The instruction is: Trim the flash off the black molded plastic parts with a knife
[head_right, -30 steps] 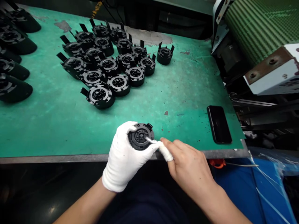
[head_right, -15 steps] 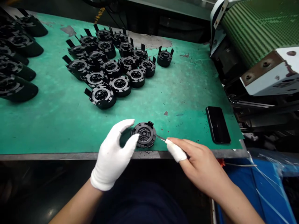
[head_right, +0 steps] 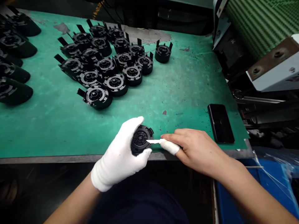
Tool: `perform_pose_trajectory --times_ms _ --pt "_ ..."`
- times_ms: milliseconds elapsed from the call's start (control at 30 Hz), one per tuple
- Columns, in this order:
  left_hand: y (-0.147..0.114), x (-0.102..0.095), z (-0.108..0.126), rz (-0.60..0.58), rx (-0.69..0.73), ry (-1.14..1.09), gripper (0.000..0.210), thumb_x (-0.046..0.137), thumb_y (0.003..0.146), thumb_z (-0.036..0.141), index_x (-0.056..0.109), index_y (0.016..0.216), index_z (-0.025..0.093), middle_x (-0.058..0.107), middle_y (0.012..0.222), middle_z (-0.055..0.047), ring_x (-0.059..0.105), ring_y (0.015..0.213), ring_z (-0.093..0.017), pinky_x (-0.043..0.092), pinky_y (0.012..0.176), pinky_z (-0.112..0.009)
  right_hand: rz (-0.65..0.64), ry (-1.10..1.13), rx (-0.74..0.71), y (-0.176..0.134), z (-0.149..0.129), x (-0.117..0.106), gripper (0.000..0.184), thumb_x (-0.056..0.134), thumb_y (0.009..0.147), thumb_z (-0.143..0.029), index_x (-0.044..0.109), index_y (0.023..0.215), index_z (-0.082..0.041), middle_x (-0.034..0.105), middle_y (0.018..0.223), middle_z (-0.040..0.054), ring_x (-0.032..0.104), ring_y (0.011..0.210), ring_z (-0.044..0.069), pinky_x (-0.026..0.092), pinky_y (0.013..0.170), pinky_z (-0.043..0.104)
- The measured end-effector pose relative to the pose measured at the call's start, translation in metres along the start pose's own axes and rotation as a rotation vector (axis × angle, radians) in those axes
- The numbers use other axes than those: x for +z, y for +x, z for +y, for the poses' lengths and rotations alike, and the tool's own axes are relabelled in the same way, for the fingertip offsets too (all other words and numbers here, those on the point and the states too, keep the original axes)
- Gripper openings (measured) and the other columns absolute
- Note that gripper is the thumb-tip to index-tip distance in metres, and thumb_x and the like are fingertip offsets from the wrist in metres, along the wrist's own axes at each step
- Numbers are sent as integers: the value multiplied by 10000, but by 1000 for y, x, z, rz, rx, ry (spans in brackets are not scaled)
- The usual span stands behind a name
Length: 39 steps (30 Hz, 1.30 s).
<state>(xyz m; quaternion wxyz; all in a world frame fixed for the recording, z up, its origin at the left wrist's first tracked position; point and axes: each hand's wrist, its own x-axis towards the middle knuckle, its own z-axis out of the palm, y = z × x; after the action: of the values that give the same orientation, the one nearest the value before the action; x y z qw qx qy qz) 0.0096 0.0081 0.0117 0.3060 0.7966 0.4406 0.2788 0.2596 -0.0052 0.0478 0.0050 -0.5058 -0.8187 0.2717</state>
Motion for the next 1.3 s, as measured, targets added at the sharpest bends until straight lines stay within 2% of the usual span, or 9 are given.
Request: perform_pose_trajectory --times_ms 167,400,500,600,733,867,1067,1167,1300 --pt "3 -4 -3 -61 -22 -40 809 653 765 189 285 1485 150 429 1486 -143 397 1426 -257 360 1224 -422 -74 14 -75 9 8 -6 327 465 1025 -338 667 1282 -340 706 871 6 670 788 167 477 660 261" --pt "5 -1 -5 -58 -36 -89 815 661 740 186 306 1473 156 469 1424 -141 465 1358 -254 419 1178 -412 70 -126 -37 12 15 8 334 457 1005 -294 666 1265 -297 697 851 24 657 732 186 425 591 277" --pt "5 -1 -6 -61 -44 -91 830 671 742 194 299 1483 151 471 1421 -140 470 1355 -248 418 1178 -401 91 -111 -27 6 13 17 363 452 956 -197 643 1256 -269 721 914 38 679 783 210 455 627 299" --pt "2 -1 -6 -70 -61 -83 839 691 767 220 286 1500 171 466 1451 -135 457 1382 -250 400 1196 -415 81 79 19 -7 5 22 419 426 916 -114 582 1269 -277 744 1020 27 705 826 199 492 671 303" --pt "-7 0 -5 -99 -152 -73 959 785 785 404 225 1542 219 451 1509 -135 458 1403 -276 411 1193 -454 -19 303 101 -23 -15 29 451 419 903 -82 513 1279 -312 736 1005 -9 706 816 173 528 675 289" --pt "-14 3 -4 -70 -192 -66 1033 789 753 586 227 1546 234 443 1535 -142 443 1426 -289 397 1202 -480 -11 269 52 -30 -31 39 501 412 918 -83 470 1363 -305 695 1208 44 697 1014 211 585 807 352" --pt "-15 4 -5 -64 -168 -53 983 764 764 619 292 1529 221 440 1549 -116 410 1454 -242 358 1234 -409 -17 227 3 -26 -35 42 552 401 889 -36 501 1399 -223 685 1299 88 691 1110 224 596 927 368" --pt "-15 4 -5 -56 -174 -42 980 756 762 635 303 1525 217 443 1549 -111 420 1448 -244 363 1233 -399 -44 213 0 -25 -35 35 548 407 895 -50 512 1401 -233 691 1287 87 700 1092 238 612 909 398" --pt "-15 4 -5 -39 -154 -46 952 754 772 622 322 1514 212 460 1538 -109 437 1437 -252 376 1227 -394 -15 199 23 -24 -37 34 521 393 917 -67 512 1401 -215 703 1240 109 714 1037 254 632 854 428"
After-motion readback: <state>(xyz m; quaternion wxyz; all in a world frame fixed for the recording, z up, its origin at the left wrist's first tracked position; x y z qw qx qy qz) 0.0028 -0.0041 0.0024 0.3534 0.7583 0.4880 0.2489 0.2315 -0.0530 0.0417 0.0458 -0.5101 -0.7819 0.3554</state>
